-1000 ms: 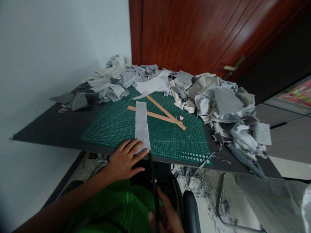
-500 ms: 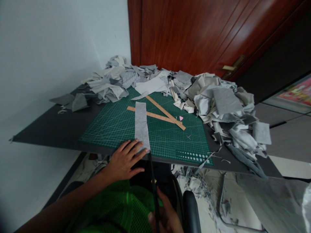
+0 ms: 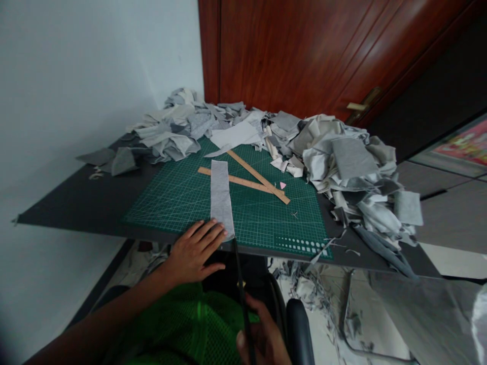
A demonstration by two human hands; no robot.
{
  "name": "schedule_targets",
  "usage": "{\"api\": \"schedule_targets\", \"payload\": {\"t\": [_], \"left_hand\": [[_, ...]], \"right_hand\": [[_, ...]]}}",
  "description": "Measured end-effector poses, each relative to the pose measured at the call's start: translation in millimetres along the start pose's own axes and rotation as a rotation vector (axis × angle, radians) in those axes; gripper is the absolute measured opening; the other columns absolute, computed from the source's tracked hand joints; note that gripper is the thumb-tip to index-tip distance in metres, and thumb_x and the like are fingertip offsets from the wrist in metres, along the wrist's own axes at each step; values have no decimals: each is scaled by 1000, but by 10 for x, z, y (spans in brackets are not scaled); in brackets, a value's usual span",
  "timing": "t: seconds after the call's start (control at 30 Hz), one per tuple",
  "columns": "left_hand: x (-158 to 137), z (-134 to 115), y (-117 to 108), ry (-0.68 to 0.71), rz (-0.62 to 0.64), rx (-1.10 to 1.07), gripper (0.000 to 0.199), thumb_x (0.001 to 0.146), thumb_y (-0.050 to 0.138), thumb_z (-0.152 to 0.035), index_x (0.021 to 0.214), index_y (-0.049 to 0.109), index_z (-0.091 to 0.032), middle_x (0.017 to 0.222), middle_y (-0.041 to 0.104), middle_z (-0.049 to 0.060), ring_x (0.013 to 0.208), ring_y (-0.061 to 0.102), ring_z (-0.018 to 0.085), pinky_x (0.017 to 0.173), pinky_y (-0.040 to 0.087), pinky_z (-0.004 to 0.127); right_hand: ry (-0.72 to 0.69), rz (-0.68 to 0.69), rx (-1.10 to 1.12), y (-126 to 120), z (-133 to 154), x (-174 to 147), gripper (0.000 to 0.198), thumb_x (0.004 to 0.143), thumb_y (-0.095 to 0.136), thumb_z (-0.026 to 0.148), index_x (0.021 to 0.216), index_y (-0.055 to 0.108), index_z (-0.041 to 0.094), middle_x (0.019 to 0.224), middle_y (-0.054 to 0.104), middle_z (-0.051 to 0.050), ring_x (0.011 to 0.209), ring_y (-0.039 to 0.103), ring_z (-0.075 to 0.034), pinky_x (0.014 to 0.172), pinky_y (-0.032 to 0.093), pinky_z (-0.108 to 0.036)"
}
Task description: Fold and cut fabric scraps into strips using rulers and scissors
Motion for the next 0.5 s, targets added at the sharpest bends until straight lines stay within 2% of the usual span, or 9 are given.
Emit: {"api": "schedule_targets", "payload": {"t": [0.3,0.5], "left_hand": [[8,-8,-16,6,6,8,69,96,52,-71,144,59,-22,149,59,12,143,45,36,119,30,54],[5,-14,-27,12,-3,12,67,96,52,-70,142,60,-22,148,58,13,143,45,36,120,29,54]], "right_hand": [[28,-45,-20,-18,320,-75,73,82,67,76,138,60,30,71,67,-2,63,69,-21,65,60,-32],[12,4,-11,54,347,-35,73,85,64,75,142,59,31,71,67,-4,62,69,-24,58,58,-34]]}}
Point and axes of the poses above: each hand's wrist, its own x-axis towards the middle knuckle, its own y-axis out of the palm, z = x × y, the point moved 8 cm from there along x, towards the middle knuckle
